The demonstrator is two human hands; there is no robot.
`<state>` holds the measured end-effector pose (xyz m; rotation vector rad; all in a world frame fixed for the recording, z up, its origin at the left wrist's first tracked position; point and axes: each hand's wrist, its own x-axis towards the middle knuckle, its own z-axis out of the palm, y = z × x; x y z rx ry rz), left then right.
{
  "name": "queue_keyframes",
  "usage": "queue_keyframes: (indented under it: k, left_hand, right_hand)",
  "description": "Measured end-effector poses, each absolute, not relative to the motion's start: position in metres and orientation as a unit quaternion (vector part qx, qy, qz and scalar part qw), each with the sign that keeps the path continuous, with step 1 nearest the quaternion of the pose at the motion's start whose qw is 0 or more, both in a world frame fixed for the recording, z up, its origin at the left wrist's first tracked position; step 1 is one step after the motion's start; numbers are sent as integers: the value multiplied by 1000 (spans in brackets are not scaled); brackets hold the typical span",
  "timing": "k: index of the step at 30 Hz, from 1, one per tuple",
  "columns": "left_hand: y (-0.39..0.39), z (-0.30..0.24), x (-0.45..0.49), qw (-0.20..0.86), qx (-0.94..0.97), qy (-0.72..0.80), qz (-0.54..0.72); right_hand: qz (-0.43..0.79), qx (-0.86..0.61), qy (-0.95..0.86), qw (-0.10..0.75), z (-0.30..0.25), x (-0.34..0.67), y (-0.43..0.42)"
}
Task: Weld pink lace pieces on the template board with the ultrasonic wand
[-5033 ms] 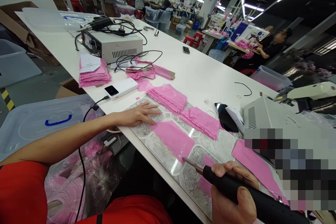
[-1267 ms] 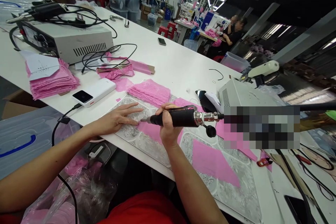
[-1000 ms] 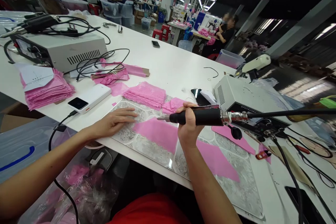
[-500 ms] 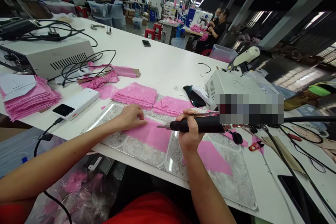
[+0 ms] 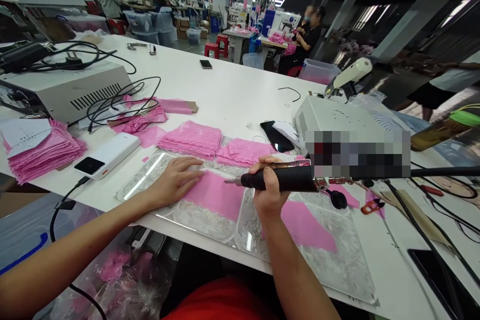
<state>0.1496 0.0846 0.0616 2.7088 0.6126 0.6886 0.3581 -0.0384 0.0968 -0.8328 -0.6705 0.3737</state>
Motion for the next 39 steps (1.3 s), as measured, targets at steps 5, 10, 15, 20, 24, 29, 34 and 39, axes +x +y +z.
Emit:
queue_keyframes:
  k: [5,10,15,20,24,29,34,39]
  left_hand:
    - [81,56,141,91,951,195,222]
    - [78,55,142,61,951,194,232]
    - [75,53,141,29,953,197,229]
    - [74,52,141,32,952,197,234]
    - [74,52,142,33,951,194,239]
    - [78,50,143,37,947,178,266]
    - [80,49,144,4,945,160,285]
    - [79,51,144,-31,944,157,288]
  right_hand:
    - [172,-393,-305,850,100,353,-31]
    - [169,-393,-330,842,108,341,-10]
    - [176,-390,-359,829,103,329,8]
    - [188,-392,-358,826,96,327,11]
    - [166,-391,-356,832,101,335,10]
    - [128,-393,-345,843,111,355,3]
    - [139,-387,-320,854,110,365,-3]
    - [145,-389,-329,848,108,363,-1]
